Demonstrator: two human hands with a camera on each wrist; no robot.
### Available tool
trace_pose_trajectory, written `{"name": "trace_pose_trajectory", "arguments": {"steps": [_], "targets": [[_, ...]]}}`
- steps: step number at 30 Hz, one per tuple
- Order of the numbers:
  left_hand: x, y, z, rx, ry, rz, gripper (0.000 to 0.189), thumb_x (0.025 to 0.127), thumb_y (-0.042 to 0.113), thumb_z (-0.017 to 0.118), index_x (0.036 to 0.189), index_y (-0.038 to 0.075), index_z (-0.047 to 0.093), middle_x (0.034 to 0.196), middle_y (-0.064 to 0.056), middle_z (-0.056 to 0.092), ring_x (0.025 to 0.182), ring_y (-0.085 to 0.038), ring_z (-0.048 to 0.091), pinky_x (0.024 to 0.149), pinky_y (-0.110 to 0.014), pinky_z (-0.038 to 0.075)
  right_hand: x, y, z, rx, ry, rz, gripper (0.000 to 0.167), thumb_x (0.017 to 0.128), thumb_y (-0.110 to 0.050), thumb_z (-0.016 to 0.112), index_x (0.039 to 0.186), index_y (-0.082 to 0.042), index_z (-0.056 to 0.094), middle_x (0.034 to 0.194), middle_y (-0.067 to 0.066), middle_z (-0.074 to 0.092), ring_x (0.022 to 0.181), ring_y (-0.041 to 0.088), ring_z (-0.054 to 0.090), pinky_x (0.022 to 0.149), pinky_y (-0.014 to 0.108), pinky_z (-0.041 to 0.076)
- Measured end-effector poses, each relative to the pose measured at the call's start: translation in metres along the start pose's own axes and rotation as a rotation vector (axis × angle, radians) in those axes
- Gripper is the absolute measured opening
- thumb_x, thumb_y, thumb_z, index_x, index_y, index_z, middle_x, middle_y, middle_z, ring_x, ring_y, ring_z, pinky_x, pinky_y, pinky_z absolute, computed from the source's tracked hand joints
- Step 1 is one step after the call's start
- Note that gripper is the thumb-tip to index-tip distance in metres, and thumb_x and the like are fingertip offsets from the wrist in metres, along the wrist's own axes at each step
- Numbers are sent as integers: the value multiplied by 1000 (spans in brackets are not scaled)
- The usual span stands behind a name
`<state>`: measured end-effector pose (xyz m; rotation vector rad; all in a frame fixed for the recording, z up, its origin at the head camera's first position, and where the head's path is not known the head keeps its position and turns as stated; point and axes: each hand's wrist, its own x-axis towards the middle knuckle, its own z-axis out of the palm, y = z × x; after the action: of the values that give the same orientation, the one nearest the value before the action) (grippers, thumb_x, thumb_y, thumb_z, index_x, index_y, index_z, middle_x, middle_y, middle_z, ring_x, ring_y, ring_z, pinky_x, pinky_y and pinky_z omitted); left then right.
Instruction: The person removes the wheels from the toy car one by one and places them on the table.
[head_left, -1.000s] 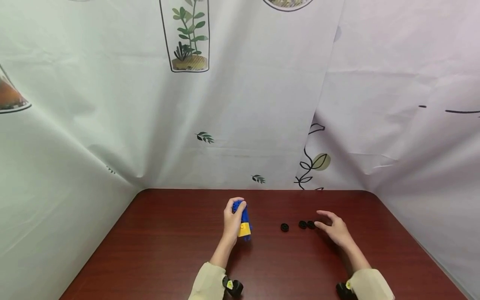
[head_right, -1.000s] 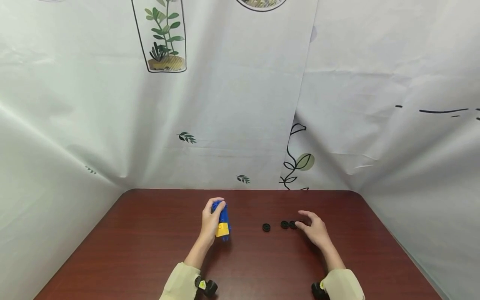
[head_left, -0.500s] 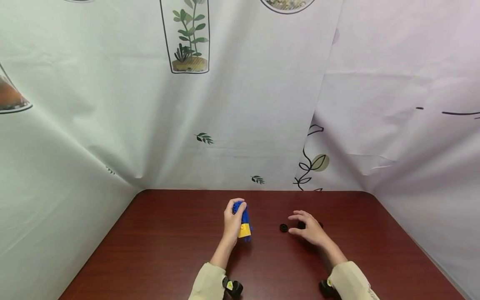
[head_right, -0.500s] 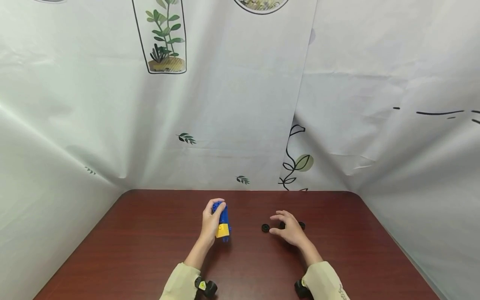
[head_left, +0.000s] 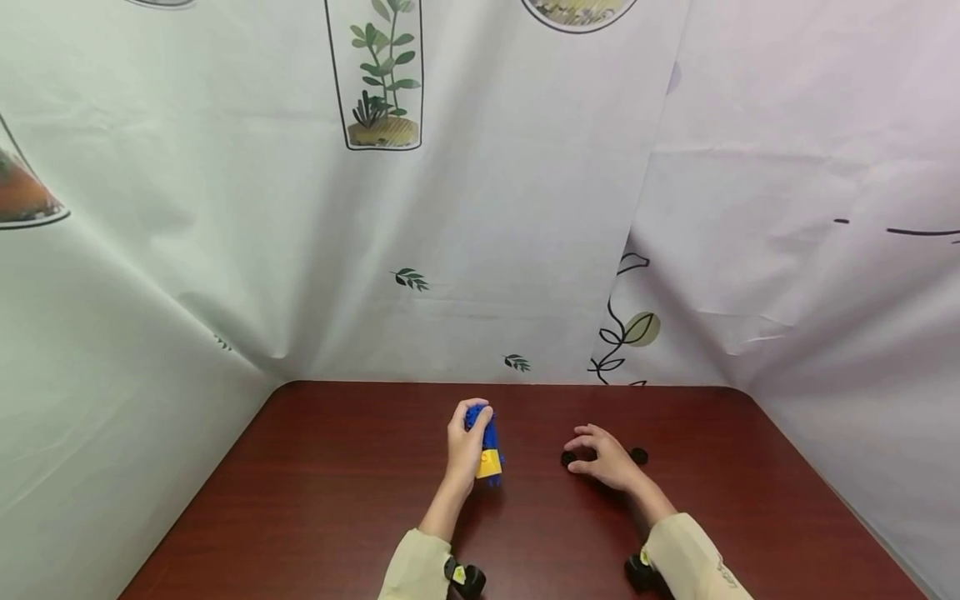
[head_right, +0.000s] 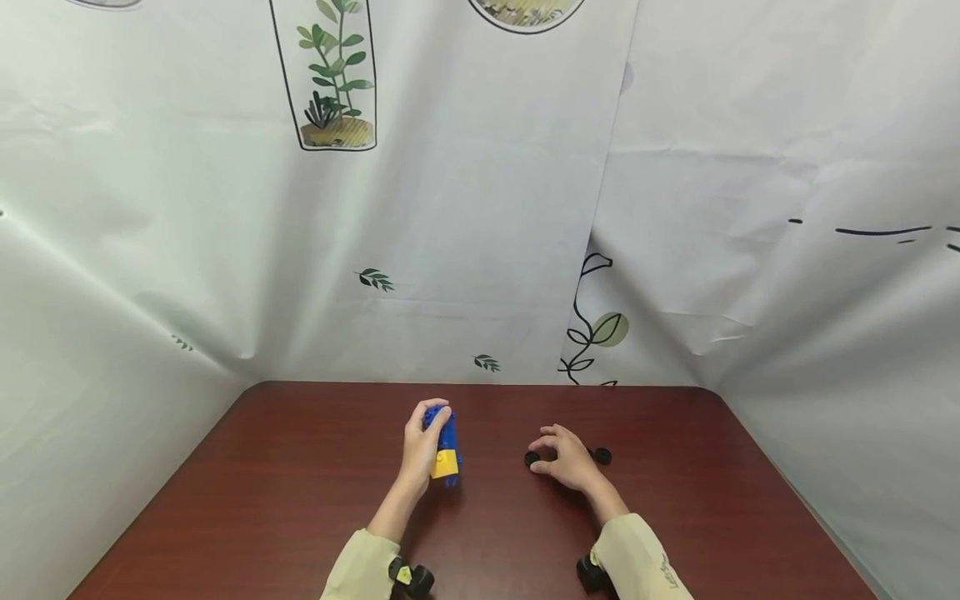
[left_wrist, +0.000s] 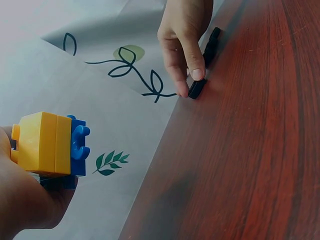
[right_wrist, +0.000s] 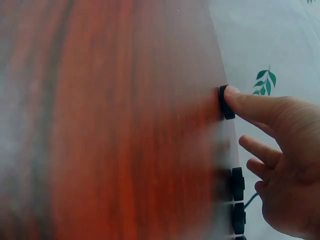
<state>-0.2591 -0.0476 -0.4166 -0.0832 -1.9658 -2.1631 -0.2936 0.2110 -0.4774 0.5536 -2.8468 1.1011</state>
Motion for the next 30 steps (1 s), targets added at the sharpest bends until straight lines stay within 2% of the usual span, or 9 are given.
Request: {"name": "trace_pose_trajectory", "arguments": {"steps": [3, 6, 9, 14, 16, 22, 26, 30], "targets": [[0, 1, 0, -10, -2, -14, 24, 100, 16, 54, 118, 1, 55, 102, -14, 55, 76, -15, 48, 63, -26, 43, 0, 1, 0, -20, 16, -2, 22, 84, -14, 75, 104, -7, 71, 135, 25, 54, 134, 51, 39, 104, 64, 35], [0, 1, 0, -12, -3, -17, 24, 99, 15, 54, 118, 1, 56, 102, -15, 55, 75, -16, 48, 64, -26, 43, 0, 4, -1, -31, 44, 4, 23, 84, -16, 75, 105, -8, 71, 123, 19, 62, 122, 43, 52, 99, 58, 43], [0, 3, 1, -10, -9, -19, 23, 99, 15, 54, 118, 1, 56, 100, -14, 54, 74, -15, 48, 63, -25, 43, 0, 8, -3, -40, 76, 14, 24, 85, -17, 74, 107, -9, 71, 111, 10, 67, 112, 36, 58, 95, 53, 46], [12, -22, 3, 8, 5, -26, 24, 100, 17, 54, 119, 3, 56, 100, -11, 54, 75, -15, 48, 62, -26, 43, -1, 14, -9, -37, 113, 32, 25, 86, -18, 73, 109, -9, 71, 110, 8, 68, 112, 36, 58, 95, 53, 46], [15, -27, 4, 15, 15, -31, 24, 100, 18, 53, 120, 4, 56, 102, -12, 54, 75, -16, 48, 63, -26, 43, -2, 17, -11, -27, 125, 37, 25, 85, -18, 74, 109, -9, 72, 110, 9, 67, 112, 36, 58, 95, 54, 46], [0, -1, 3, 7, 5, -19, 24, 99, 15, 54, 118, 1, 56, 102, -15, 54, 76, -16, 48, 64, -26, 43, -3, 26, -14, -19, 134, 33, 25, 82, -20, 77, 105, -11, 74, 108, 10, 67, 106, 32, 58, 92, 47, 47], [-2, 3, 2, 7, -1, -6, 24, 99, 15, 53, 117, -1, 55, 101, -14, 55, 75, -15, 48, 63, -26, 43, -3, 27, -14, -31, 128, 21, 25, 81, -20, 78, 103, -11, 74, 107, 10, 68, 104, 31, 58, 89, 44, 46], [-1, 2, 2, 6, 1, 2, 24, 99, 15, 54, 117, -1, 55, 100, -14, 56, 74, -14, 48, 62, -26, 43, -3, 27, -14, -45, 119, 15, 26, 80, -20, 79, 103, -9, 74, 106, 11, 68, 103, 33, 58, 89, 47, 45]]}}
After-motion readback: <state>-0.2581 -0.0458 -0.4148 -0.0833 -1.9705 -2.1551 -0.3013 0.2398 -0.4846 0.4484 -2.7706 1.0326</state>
